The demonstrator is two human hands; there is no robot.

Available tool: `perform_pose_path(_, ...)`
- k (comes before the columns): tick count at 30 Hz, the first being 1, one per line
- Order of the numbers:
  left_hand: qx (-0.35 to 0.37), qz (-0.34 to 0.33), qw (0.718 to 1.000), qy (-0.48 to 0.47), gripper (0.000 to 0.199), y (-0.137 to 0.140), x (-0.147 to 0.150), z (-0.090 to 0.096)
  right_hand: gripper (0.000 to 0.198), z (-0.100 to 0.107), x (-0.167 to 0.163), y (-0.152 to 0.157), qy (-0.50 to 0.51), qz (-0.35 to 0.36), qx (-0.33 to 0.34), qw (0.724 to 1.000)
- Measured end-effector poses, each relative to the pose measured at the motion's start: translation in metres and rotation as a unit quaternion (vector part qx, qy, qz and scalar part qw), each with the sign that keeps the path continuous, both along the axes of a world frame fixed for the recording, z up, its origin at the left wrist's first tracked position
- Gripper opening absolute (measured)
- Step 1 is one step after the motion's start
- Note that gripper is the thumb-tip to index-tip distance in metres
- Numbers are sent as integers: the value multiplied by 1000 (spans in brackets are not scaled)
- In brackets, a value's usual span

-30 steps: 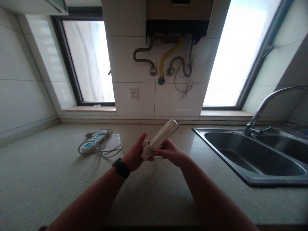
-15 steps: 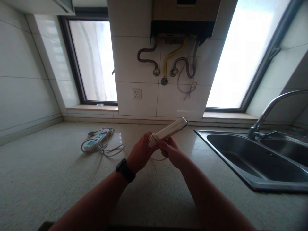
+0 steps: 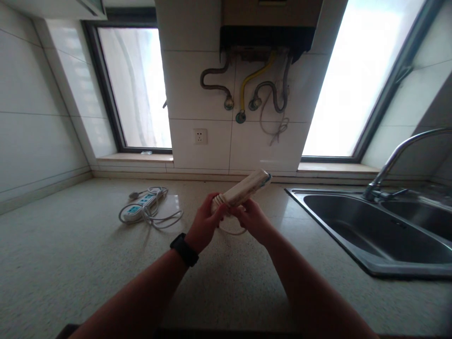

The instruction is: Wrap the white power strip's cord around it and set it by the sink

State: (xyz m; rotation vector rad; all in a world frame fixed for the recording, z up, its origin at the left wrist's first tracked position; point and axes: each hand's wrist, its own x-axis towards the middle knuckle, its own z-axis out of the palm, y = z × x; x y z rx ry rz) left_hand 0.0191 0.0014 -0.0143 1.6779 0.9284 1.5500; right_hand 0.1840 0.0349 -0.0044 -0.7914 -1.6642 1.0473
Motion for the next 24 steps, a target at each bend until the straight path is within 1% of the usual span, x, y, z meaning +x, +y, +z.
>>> perform_pose_path(2,-27,10,1000,-10,54,2,2,1,49,1,-3,-1,-16,-27,-4,1000)
perform_pose_path(3,-40,14,999,-13,55,2,2,1,49,1,-4,-1,-22,-29,-7,999)
perform_pose_path(8,-80,-16,995,-60,54,0,4,5,49,3,3,1,-39,15,-11,999)
perform_pose_path(12,-141,-84,977,-132,55,-1,6,4,50,2,12,6,-34,77,-12,996)
perform_pose_path(15,-166,-131,963,-168,55,-1,7,2,51,1,19,8,-29,121,-20,992)
perform_pose_path(19,-217,-175,944,-176,59,-1,5,0,49,1,28,6,-41,195,-45,979)
perform_pose_path(22,-234,-234,928,-172,61,-3,3,2,53,4,33,3,-79,241,-40,967)
perform_pose_path(24,-247,-279,910,-181,62,-5,2,5,54,6,35,1,-97,268,-32,958)
